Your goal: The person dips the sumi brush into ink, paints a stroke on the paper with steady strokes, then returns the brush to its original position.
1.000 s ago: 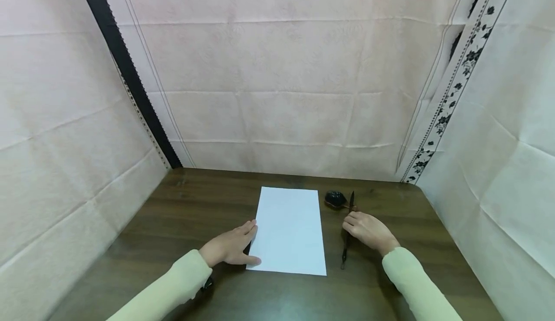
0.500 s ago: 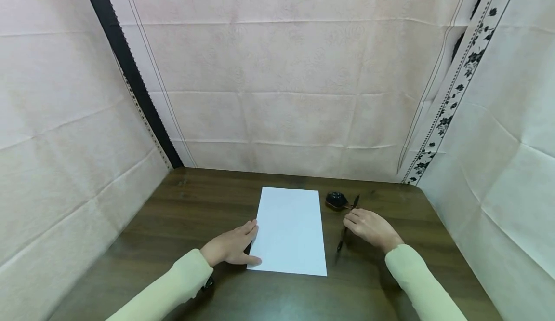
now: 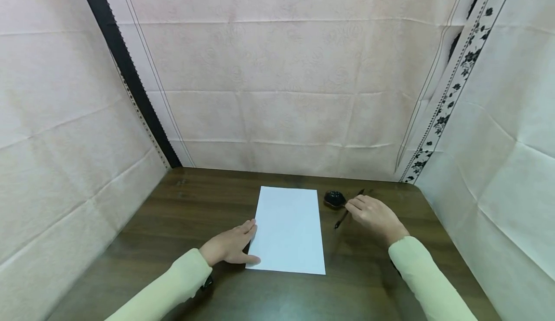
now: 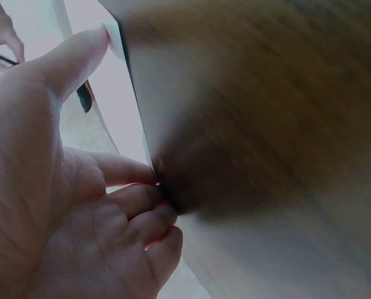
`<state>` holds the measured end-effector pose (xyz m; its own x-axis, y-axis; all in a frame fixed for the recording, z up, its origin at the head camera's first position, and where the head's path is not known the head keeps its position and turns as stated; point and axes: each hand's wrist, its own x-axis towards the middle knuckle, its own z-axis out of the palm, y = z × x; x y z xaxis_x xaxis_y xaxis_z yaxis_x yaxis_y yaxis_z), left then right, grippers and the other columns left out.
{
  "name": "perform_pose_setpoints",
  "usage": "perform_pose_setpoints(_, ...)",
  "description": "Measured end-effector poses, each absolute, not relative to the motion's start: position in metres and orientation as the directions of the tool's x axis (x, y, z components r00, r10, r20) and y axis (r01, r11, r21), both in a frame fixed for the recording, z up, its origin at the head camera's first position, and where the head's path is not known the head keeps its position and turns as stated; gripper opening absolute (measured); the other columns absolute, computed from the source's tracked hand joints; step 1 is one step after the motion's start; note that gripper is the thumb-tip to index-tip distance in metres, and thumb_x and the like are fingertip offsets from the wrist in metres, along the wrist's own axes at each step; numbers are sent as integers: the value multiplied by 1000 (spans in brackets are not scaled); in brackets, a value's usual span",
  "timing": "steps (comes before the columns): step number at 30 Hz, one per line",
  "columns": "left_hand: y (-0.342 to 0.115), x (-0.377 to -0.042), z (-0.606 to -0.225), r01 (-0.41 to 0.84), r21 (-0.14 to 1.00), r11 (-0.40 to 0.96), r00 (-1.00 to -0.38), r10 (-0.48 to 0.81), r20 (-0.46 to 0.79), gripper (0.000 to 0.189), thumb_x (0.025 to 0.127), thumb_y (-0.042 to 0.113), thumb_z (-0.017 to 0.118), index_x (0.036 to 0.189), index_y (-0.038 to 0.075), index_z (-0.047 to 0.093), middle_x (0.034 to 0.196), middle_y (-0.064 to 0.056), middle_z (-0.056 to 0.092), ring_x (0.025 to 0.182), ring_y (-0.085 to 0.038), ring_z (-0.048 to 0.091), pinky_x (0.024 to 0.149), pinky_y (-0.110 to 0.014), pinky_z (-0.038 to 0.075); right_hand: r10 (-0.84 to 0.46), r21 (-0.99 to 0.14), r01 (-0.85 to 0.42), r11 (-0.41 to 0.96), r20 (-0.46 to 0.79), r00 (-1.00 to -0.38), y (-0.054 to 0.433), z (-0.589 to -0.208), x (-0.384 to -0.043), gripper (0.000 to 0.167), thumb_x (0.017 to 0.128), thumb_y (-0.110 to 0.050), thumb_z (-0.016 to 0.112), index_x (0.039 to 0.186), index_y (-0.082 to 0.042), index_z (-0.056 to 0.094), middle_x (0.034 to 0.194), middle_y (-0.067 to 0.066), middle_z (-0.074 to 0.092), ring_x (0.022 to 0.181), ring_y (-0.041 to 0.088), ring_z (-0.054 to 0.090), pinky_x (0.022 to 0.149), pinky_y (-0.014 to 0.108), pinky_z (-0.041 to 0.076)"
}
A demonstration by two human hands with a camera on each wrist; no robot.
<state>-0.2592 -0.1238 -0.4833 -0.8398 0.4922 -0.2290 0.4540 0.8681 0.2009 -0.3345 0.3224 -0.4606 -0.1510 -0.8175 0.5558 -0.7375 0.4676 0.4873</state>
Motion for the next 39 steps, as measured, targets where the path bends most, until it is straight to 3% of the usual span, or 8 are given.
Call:
perform_pose_setpoints(4,-123,-258,-483,446,207,871,-842,487,-233,100,94,60,72,162,-2,35,175,-16,27,163,-30,28,130,-47,33,-753,428,-742,516,640,-155,321,-452,-335,51,117,-26,34,102,1,74,96,11,76,86,25,74,73,40,63)
perform_pose_setpoints(8,-123,-257,-484,443,208,872,-842,485,-236,101,93,61,72,163,-2,34,175,-16,26,163,-30,28,130,-47,33,-677,317,-732,602,689,-259,321,-444,-332,42,115,-26,43,104,0,75,98,10,76,87,24,74,73,39,63)
perform_pose_setpoints(12,-124,-258,-484,454,192,870,-842,490,-227,101,93,62,72,162,-2,35,175,-17,27,163,-30,29,130,-47,33,-600,199,-719,666,716,-357,320,-435,-329,14,100,-10,68,107,1,74,100,10,76,89,24,74,75,40,62)
perform_pose_setpoints(16,-124,-260,-483,466,178,867,-841,496,-216,101,93,62,71,162,-3,35,174,-18,28,162,-30,30,130,-46,33,-515,109,-707,698,763,-390,317,-426,-332,26,81,7,79,105,2,74,97,12,77,87,26,73,73,40,60)
perform_pose_setpoints(19,-125,-260,-483,468,178,865,-840,499,-214,101,93,62,71,162,-3,35,174,-18,29,162,-31,30,130,-47,33,-462,68,-694,716,792,-399,313,-420,-334,23,80,8,79,102,1,74,93,13,77,84,25,73,71,38,60)
perform_pose_setpoints(28,-125,-260,-485,468,197,862,-836,504,-217,101,94,61,72,162,-4,35,175,-18,27,163,-31,28,132,-48,29,-281,-149,-704,694,845,-455,304,-410,-335,24,82,12,80,102,-2,77,97,11,80,87,28,76,88,2,47)
perform_pose_setpoints(37,-124,-260,-484,467,187,864,-839,500,-215,101,93,61,73,162,-3,36,174,-17,28,163,-31,29,132,-47,29,-83,-364,-620,695,816,-572,295,-407,-336,12,92,0,77,102,-5,79,90,10,81,87,-17,64,76,-2,46)
perform_pose_setpoints(39,-124,-259,-484,469,185,864,-838,501,-214,100,93,61,72,161,-3,36,174,-17,29,163,-31,29,131,-47,29,-42,-408,-606,683,807,-589,292,-408,-335,9,93,-2,77,101,-5,79,89,12,81,86,-21,62,74,-2,46)
